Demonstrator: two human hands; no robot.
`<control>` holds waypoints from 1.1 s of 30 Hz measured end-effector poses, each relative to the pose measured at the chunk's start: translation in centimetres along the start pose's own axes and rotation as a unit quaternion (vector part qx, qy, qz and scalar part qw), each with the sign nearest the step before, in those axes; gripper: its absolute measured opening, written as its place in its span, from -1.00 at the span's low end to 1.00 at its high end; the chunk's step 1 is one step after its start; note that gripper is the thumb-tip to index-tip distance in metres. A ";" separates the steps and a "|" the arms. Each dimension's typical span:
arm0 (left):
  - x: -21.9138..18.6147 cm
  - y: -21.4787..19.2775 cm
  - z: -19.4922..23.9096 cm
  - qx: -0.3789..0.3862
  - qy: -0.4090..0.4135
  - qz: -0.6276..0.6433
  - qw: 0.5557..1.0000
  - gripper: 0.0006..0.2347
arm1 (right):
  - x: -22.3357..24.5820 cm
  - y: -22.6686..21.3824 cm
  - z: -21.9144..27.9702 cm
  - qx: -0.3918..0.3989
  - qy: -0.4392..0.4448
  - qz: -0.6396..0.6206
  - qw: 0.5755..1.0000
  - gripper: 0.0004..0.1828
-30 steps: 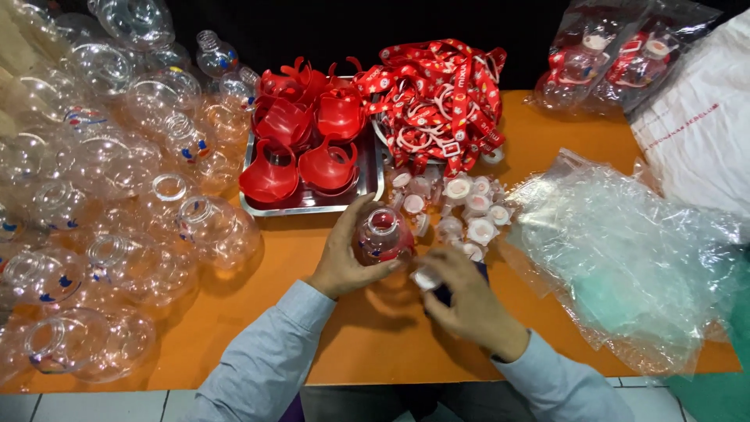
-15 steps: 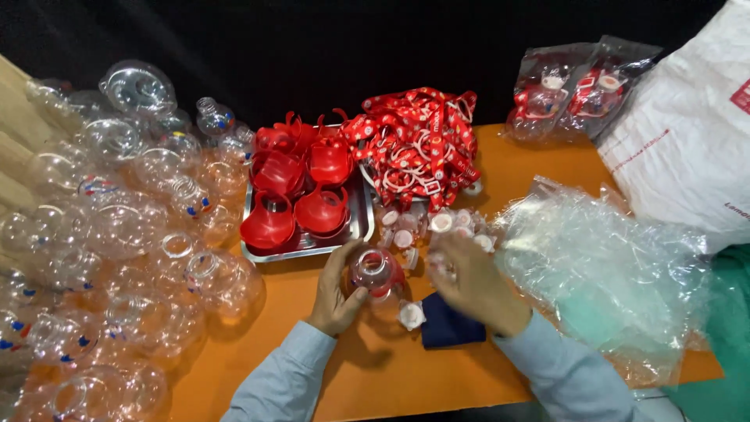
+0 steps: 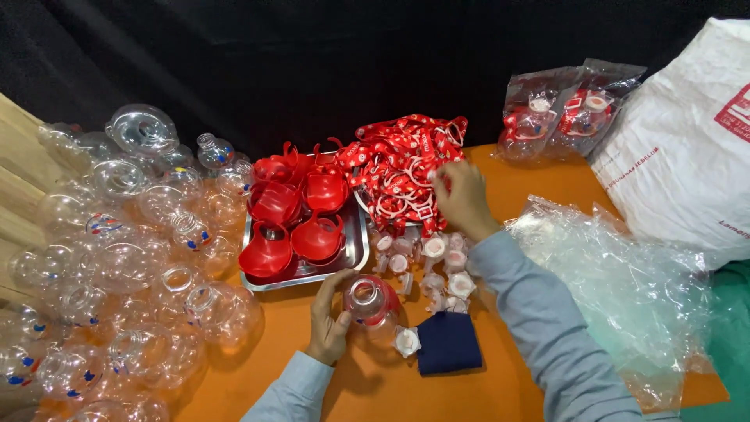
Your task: Wiping a plastic bottle and assembling it by attaching a red base and a decorative strap.
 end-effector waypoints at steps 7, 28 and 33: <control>-2.0 -1.8 -1.2 -0.075 0.016 -0.041 0.996 -0.62 | 4.9 -13.8 -2.2 -0.131 -0.100 -0.343 0.925 -0.94; -8.4 11.7 -3.4 0.072 -0.062 0.192 0.977 -0.86 | 12.2 -25.2 7.8 -0.073 -0.109 -0.444 0.886 -0.86; -12.4 9.9 -3.8 0.135 -0.156 0.269 0.941 -0.75 | 6.7 -22.6 8.2 -0.078 -0.069 -0.267 0.958 -0.90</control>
Point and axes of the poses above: each hand's wrist, its own z-axis away from the middle knuckle, its own y-axis out of the palm, x = y × z, the point moved 6 cm from there along -z, towards the middle knuckle
